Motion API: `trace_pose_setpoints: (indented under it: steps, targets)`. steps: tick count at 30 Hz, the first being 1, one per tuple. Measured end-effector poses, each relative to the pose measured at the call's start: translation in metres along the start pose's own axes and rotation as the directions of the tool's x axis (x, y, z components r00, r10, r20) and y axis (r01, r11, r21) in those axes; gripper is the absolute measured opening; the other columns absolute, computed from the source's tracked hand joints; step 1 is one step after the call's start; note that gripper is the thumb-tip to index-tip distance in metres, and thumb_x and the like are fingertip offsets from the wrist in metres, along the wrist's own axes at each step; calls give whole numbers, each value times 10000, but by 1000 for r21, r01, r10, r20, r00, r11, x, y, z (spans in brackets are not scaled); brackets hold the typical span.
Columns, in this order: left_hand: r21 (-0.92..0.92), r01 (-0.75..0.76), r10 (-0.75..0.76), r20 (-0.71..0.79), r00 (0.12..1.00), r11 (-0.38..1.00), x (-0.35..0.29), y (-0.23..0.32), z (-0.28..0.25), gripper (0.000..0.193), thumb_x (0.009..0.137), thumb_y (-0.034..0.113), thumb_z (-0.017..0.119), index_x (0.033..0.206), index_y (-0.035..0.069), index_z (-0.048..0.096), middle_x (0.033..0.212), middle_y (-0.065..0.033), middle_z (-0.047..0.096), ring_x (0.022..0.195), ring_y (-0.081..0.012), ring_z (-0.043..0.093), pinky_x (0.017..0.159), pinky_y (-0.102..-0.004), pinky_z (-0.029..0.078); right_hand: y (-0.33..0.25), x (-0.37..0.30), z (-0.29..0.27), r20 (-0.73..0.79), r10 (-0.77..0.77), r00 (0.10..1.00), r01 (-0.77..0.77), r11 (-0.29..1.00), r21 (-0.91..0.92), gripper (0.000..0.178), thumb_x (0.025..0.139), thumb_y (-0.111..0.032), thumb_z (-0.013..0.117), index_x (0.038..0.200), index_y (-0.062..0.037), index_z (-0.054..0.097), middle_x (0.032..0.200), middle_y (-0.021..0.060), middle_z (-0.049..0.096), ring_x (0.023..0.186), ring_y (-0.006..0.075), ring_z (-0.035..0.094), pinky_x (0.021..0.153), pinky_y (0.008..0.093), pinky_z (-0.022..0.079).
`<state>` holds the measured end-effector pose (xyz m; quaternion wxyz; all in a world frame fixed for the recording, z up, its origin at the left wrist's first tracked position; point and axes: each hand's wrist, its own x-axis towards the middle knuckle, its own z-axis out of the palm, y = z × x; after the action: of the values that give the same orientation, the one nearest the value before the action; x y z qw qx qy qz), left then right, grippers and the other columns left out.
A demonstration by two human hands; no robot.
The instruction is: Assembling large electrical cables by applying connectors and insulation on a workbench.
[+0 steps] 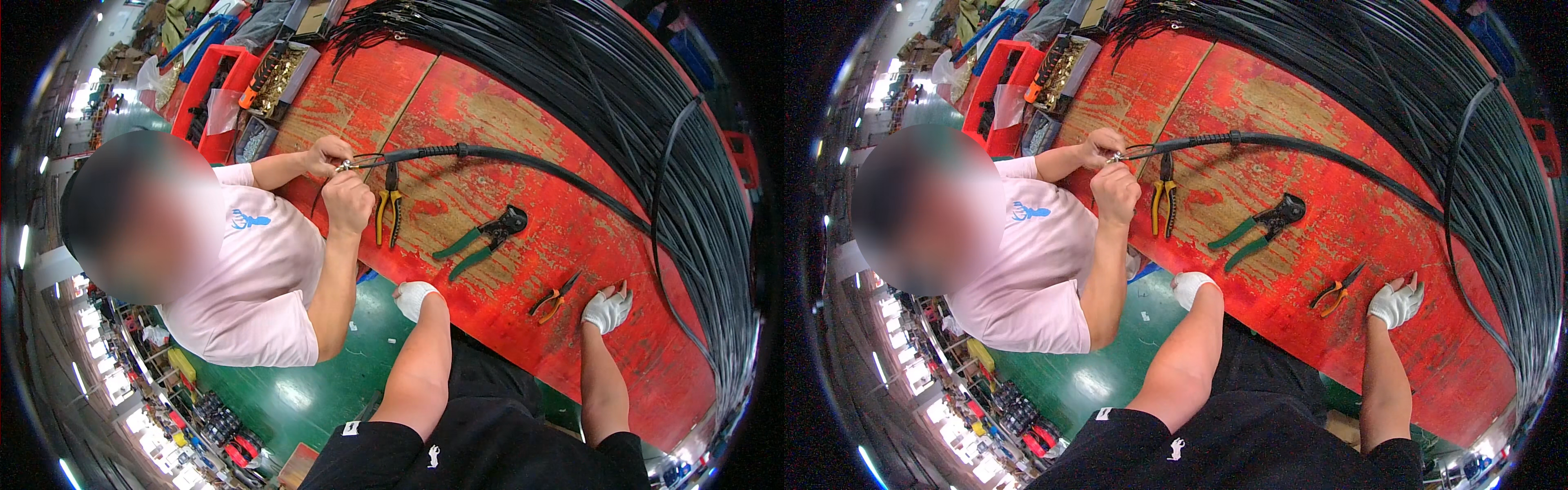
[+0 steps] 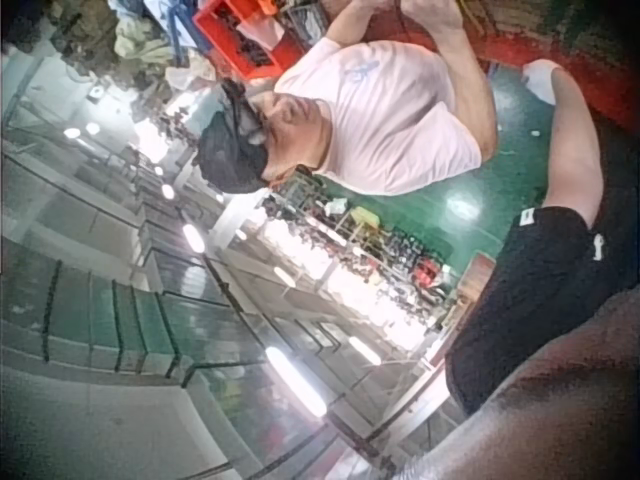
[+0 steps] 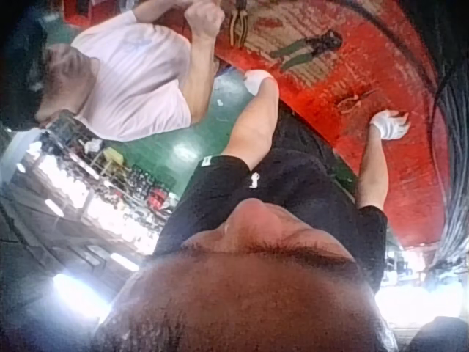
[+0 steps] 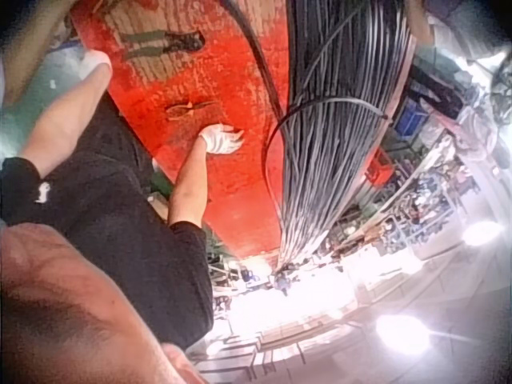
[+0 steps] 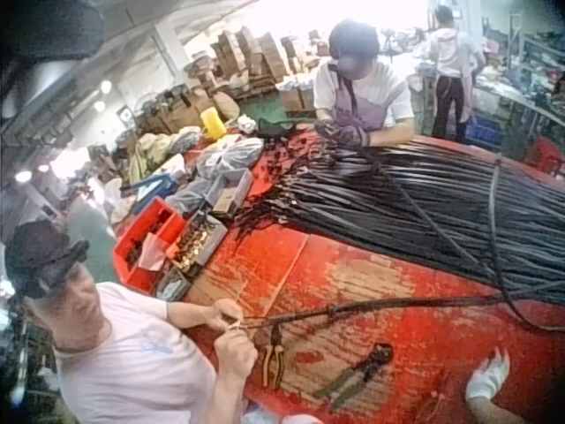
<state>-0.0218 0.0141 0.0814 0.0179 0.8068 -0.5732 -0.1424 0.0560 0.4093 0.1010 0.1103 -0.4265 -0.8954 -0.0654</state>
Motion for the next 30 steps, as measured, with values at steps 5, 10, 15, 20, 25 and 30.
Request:
trace_pose_setpoints:
  steps: [5, 10, 15, 20, 25, 30]
  targets:
    - [25, -6, 6, -2, 1000, 1000, 4, -2, 3, 515, 997, 311, 345, 903, -45, 705, 912, -239, 721, 858, -394, 706, 789, -490, 561, 1, 0, 2, -12, -10, 1000, 10, 1000, -1, 421, 974, -297, 532, 1353, -116, 565, 1435, 178, 497, 1319, 360, 459, 1112, 486, 343]
    - [38, -20, 20, 5, 1000, 999, 5, -5, 5, 514, 997, 306, 338, 907, -40, 706, 916, -236, 722, 861, -391, 707, 788, -489, 562, 3, -1, 1, -13, -9, 1000, 9, 1000, -7, 422, 972, -298, 534, 1352, -117, 567, 1435, 174, 499, 1318, 357, 461, 1110, 487, 347]
    - [7, -33, 33, 10, 999, 999, 8, -7, 12, 506, 996, 298, 329, 915, -27, 709, 920, -229, 724, 865, -388, 707, 790, -491, 561, -4, 0, -5, 6, 7, 1000, -6, 1000, -13, 421, 968, -291, 538, 1348, -113, 570, 1434, 170, 502, 1311, 355, 470, 1104, 482, 356]
    - [18, 3, -3, -7, 1000, 1000, 8, -7, 13, 503, 995, 295, 328, 886, -18, 707, 898, -217, 726, 842, -385, 709, 768, -491, 564, 2, 1, -4, -30, -18, 999, 18, 1000, 12, 411, 960, -281, 553, 1331, -107, 583, 1421, 182, 514, 1296, 361, 486, 1096, 482, 369]
    - [21, 21, -20, -31, 999, 1000, 14, -9, 17, 506, 994, 294, 328, 874, -18, 709, 886, -212, 728, 827, -383, 711, 755, -489, 566, -1, 0, -2, -32, -16, 999, 16, 1000, 14, 407, 959, -281, 554, 1326, -108, 587, 1416, 193, 516, 1294, 363, 487, 1098, 483, 369]
    - [51, -21, 23, -42, 999, 998, 11, -9, 15, 510, 991, 302, 335, 861, -16, 712, 866, -218, 725, 824, -385, 710, 753, -492, 566, 1, 0, 0, -37, -26, 999, 26, 999, 18, 407, 958, -280, 557, 1326, -108, 584, 1412, 198, 518, 1292, 368, 487, 1096, 490, 367]
